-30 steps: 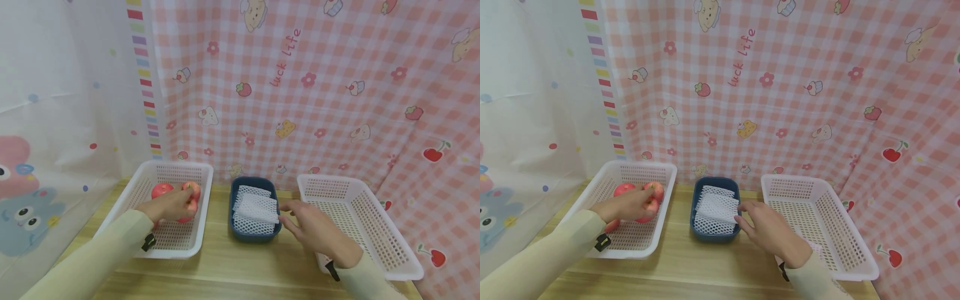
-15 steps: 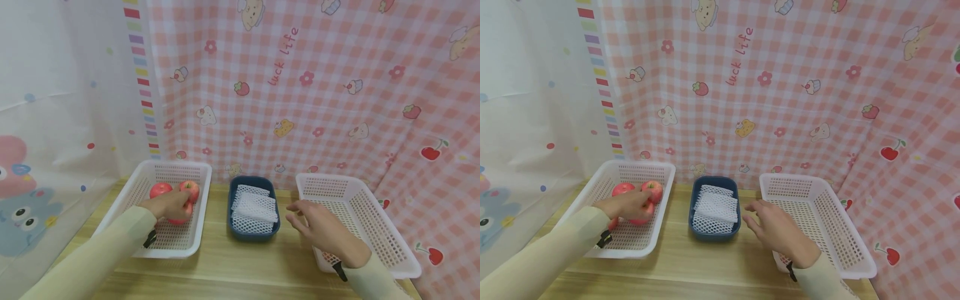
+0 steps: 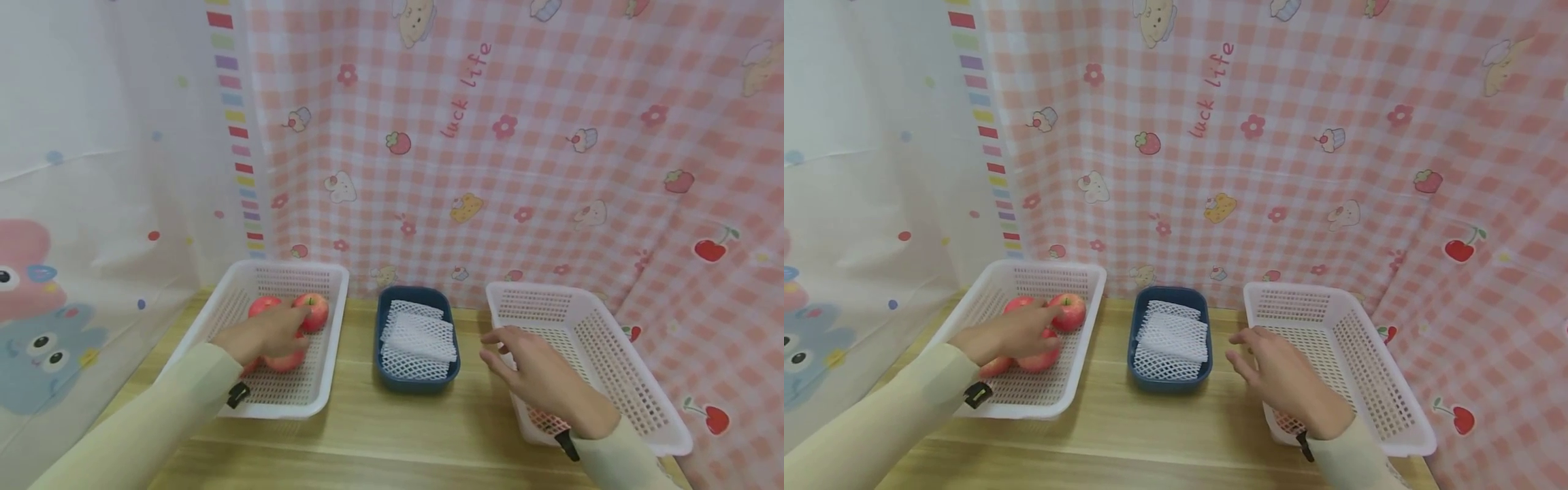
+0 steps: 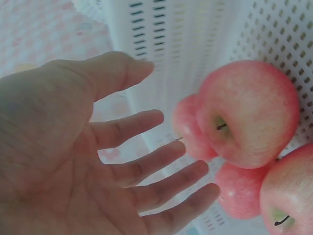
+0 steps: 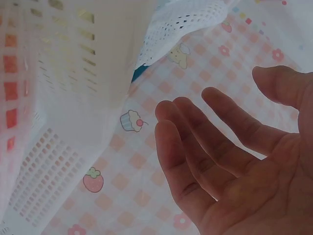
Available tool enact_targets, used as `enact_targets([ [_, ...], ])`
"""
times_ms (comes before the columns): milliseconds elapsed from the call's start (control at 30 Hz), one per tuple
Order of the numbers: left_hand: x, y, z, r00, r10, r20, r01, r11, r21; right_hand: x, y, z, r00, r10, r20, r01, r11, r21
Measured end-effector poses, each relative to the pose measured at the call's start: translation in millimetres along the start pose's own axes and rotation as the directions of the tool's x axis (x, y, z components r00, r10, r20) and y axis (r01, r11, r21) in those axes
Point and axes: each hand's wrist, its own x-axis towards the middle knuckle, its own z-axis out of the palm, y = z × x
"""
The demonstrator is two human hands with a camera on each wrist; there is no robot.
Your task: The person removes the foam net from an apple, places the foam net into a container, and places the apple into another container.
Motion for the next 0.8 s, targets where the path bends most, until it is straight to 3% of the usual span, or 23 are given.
enact_targets([
  [133,-6.7,4.2,2.2,0.995,0.049,-0.086,-0.049,0.999,-0.001,-1,5,0,1.0,-0.017,-0.019,0.016,1.0,-0.008],
  [300,-17.3,13.1,9.3,0.966,0.125,-0.227,-0.118,0.992,0.046,-3,9,-2,0.999,-0.032,-0.013,0.032,0.999,0.003],
  [500,-27.3,29.0,23.9,0.903,0.212,-0.373,-0.195,0.977,0.082,-6,16,-7,1.0,-0.006,0.011,0.007,1.0,-0.024],
  [667,-32.3,44.7,35.7,0.863,0.256,-0.436,-0.217,0.966,0.138,-9,24,-10,1.0,0.013,0.028,-0.012,0.999,-0.046],
  [800,-35.4,55.7,46.7,0.815,0.3,-0.496,-0.252,0.954,0.163,-12,32,-12,0.999,0.015,0.033,-0.013,0.999,-0.049],
])
